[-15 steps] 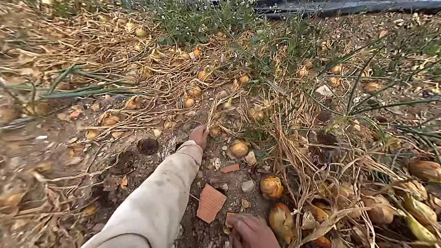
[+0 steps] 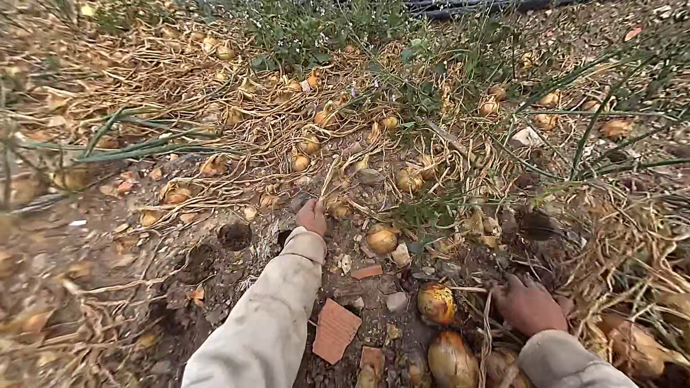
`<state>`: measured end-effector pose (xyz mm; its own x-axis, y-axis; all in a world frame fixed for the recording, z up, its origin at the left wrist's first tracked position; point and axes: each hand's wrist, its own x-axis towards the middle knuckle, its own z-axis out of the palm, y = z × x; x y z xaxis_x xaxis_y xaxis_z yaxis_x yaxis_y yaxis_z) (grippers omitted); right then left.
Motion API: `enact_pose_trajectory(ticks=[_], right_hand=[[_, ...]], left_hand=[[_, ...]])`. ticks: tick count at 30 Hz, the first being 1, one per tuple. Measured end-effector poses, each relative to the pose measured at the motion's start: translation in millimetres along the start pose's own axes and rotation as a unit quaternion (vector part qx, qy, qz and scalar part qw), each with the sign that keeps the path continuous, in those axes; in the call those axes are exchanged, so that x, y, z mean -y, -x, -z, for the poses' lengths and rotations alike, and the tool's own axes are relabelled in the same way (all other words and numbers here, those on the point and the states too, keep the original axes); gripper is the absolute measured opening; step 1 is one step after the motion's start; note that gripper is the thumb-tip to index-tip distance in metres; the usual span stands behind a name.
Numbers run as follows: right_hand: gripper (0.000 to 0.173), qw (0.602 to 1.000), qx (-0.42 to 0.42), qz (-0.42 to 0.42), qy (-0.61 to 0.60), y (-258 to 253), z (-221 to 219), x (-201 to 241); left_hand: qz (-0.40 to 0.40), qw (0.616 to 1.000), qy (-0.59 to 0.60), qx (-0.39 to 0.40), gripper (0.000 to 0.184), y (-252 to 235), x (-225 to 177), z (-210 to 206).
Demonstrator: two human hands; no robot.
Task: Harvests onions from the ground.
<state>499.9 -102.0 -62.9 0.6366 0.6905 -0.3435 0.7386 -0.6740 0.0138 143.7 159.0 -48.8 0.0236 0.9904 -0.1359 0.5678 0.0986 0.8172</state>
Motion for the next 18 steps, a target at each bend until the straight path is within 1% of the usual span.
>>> enact_pose_trajectory(ticks=[3,6,8,9,10,11,12,13,14,15,16,17,18], right_hand=[[0.058,0.998,-0.052,0.028,-0.002,3.3,-9.7,0.0],[0.055,0.997,-0.072,0.033,-0.004,1.9,-14.4,-1.4],[0.053,0.997,-0.075,0.028,0.001,-1.0,-11.6,-1.3],[0.053,0.997,-0.069,0.028,0.006,0.5,-12.5,0.0],[0.053,0.997,-0.068,0.031,0.006,2.8,-15.4,3.0],[0.053,0.997,-0.073,0.034,0.005,4.2,-16.4,4.0],[0.052,0.996,-0.081,0.039,0.002,6.4,-15.6,2.0],[0.050,0.995,-0.087,0.043,-0.002,8.8,-13.5,0.2],[0.050,0.995,-0.089,0.044,0.000,8.9,-12.4,0.1],[0.050,0.995,-0.093,0.046,-0.001,7.7,-11.8,1.3],[0.050,0.995,-0.092,0.046,-0.003,7.2,-11.2,2.0],[0.050,0.995,-0.090,0.044,-0.004,7.7,-11.5,1.4],[0.049,0.995,-0.090,0.043,-0.006,8.4,-12.5,0.9]], left_hand=[[0.039,0.998,0.044,-0.020,0.039,-4.0,1.2,2.7],[0.068,0.992,0.100,-0.045,0.036,-3.3,5.5,4.6],[0.092,0.985,0.135,-0.050,0.033,20.7,15.2,-5.2],[0.101,0.987,0.122,-0.038,0.031,44.4,23.6,-7.4],[0.094,0.992,0.088,-0.019,0.031,66.0,27.1,-1.5],[0.059,0.997,0.054,0.004,0.031,80.8,21.5,5.8],[0.003,0.999,0.033,0.035,0.028,90.8,12.2,10.2],[-0.065,0.994,0.020,0.086,0.025,96.8,0.2,13.9],[-0.126,0.978,-0.002,0.167,0.022,98.5,-14.9,18.1],[-0.158,0.945,-0.051,0.283,0.023,95.8,-33.6,22.4],[-0.170,0.897,-0.122,0.389,0.027,89.5,-51.9,23.2],[-0.186,0.861,-0.189,0.434,0.030,79.4,-64.1,20.0],[-0.210,0.859,-0.232,0.406,0.031,63.6,-67.7,15.5]])
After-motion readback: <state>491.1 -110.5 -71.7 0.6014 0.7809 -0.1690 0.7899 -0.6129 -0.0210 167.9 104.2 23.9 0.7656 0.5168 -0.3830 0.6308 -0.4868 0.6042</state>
